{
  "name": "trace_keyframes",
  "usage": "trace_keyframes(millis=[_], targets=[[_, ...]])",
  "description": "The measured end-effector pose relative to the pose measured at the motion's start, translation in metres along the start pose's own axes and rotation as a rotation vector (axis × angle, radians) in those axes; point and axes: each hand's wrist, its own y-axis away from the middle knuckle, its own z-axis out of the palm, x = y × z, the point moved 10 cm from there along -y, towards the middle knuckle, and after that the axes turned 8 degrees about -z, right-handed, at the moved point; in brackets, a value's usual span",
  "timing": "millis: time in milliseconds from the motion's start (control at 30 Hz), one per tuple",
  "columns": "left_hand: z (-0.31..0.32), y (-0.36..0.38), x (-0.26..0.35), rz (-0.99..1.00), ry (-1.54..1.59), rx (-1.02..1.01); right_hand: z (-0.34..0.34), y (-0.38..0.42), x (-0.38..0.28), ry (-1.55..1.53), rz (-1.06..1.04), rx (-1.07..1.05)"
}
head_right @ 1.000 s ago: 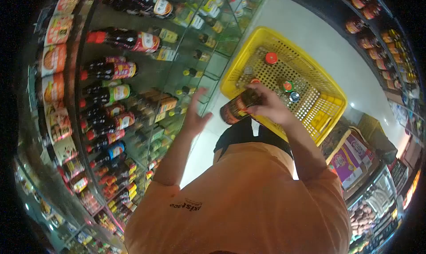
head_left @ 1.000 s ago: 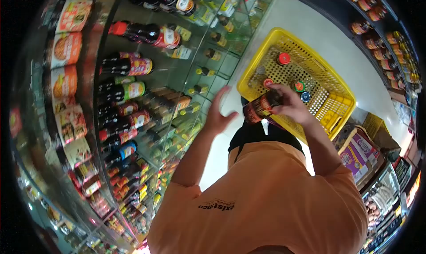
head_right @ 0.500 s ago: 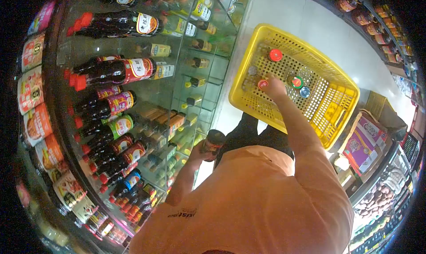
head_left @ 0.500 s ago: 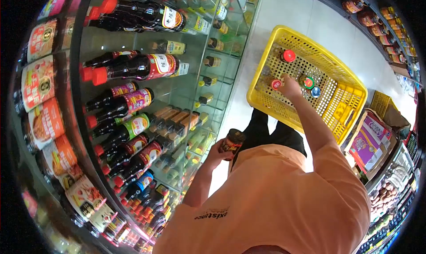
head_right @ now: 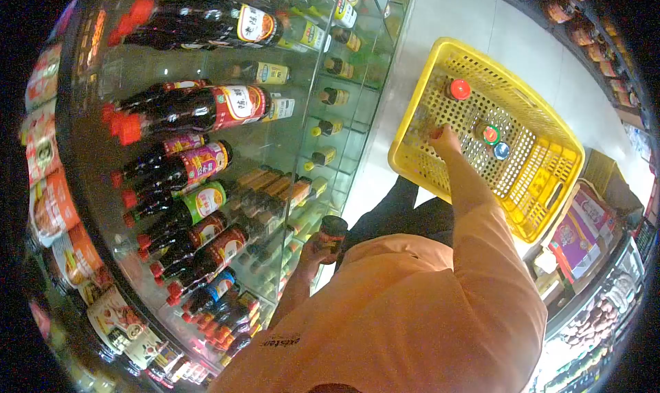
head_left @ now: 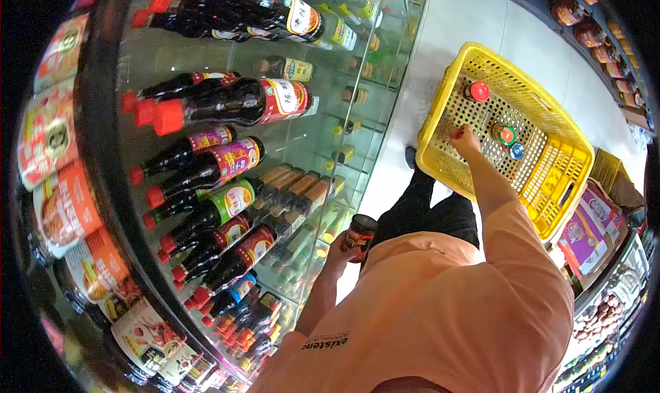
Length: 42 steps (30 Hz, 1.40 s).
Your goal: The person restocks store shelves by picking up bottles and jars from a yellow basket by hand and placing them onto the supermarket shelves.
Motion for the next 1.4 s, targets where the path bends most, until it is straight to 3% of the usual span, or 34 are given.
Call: trace_keyframes(millis=[133, 233, 400, 667, 833, 967, 1133, 1233, 1300, 1400], targets=[[0.013, -0.001, 0.002, 0.036, 0.025, -0.019, -0.056, 0.038, -0.021, -0.025, -0.131, 0.005], [0.032, 0.003, 0.002, 0.095, 0.045, -0.076, -0.091, 0.067, -0.025, -0.36, -0.323, -0.072], [0.076, 0.022, 0.003, 0.187, 0.099, -0.15, -0.196, 0.185, -0.12, -0.703, -0.346, -0.183], [0.145, 0.106, -0.028, 0.38, 0.268, -0.23, -0.283, 0.321, -0.201, -0.69, -0.774, -0.161], [0.159, 0.154, -0.079, 0.459, 0.485, -0.306, -0.273, 0.382, -0.222, -0.776, -0.881, -0.347], [0.159, 0.206, -0.099, 0.624, 0.555, -0.296, -0.262, 0.41, -0.242, -0.922, -0.991, -0.245], [0.134, 0.247, -0.139, 0.697, 0.644, -0.228, -0.208, 0.433, -0.288, -0.989, -0.926, -0.513], [0.123, 0.264, -0.162, 0.732, 0.739, -0.202, -0.178, 0.449, -0.312, -0.945, -0.948, -0.526], [0.113, 0.267, -0.185, 0.776, 0.728, -0.257, -0.144, 0.466, -0.328, -1.024, -0.845, -0.654], [0.087, 0.287, -0.206, 0.833, 0.768, -0.159, -0.097, 0.531, -0.366, -0.981, -0.773, -0.764]])
